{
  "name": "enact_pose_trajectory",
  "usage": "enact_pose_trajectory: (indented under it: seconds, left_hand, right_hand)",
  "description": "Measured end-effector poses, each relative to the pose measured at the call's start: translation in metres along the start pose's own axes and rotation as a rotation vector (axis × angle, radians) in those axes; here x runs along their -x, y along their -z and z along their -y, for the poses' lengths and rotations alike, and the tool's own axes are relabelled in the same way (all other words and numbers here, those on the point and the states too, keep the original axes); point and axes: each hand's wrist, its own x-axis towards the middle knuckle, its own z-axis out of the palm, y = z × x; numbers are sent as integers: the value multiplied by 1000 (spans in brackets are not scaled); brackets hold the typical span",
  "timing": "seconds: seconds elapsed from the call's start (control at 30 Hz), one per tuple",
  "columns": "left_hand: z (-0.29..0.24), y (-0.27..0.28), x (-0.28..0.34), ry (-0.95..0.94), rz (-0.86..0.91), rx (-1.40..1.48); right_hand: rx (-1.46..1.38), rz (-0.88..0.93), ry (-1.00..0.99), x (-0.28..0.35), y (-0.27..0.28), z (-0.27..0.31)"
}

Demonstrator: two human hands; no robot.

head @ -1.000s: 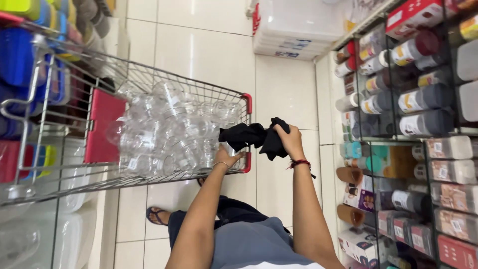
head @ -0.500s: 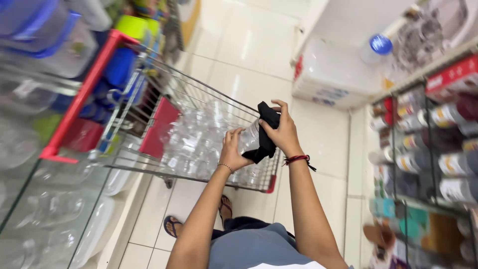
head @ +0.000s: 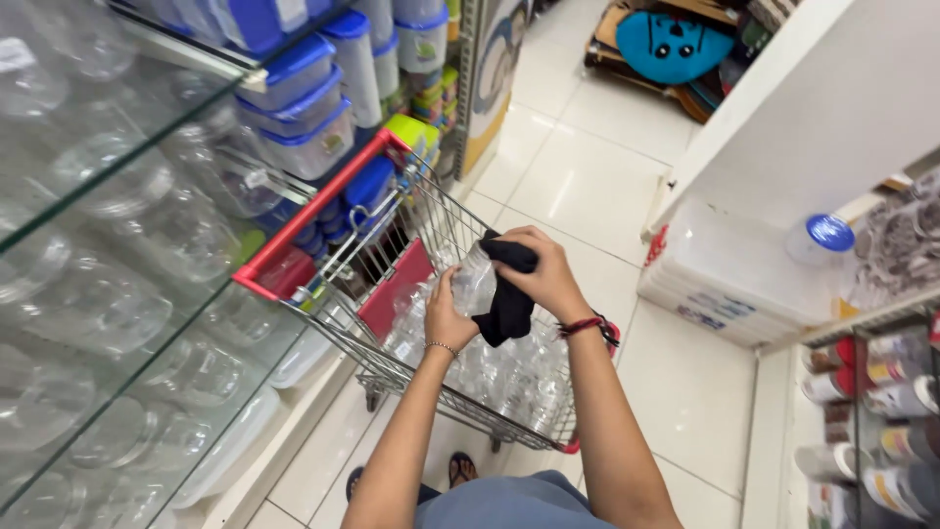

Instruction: Picking glass jars from a shelf, placing them in a shopping cart, and cleaning the shelf and jars with a black cloth.

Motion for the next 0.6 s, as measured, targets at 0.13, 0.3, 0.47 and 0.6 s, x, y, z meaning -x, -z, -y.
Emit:
enact_pose_trajectory:
  seconds: [0.13, 0.3, 0.47, 0.6]
  left_hand:
    - [30, -18, -26, 41, -208, 350]
    - [-55, 62, -35, 6, -253, 303]
    - [-34, 90, -52, -136, 102, 176]
    - [-44, 99, -45, -248, 386, 615]
  right_hand:
    - [-73, -62, 148, -1, -16, -2]
    - [-87, -107, 160, -3, -43, -2]
    - [-277, -247, -190, -19, -39, -5]
    - [-555, -350, -252, -28, -30, 5]
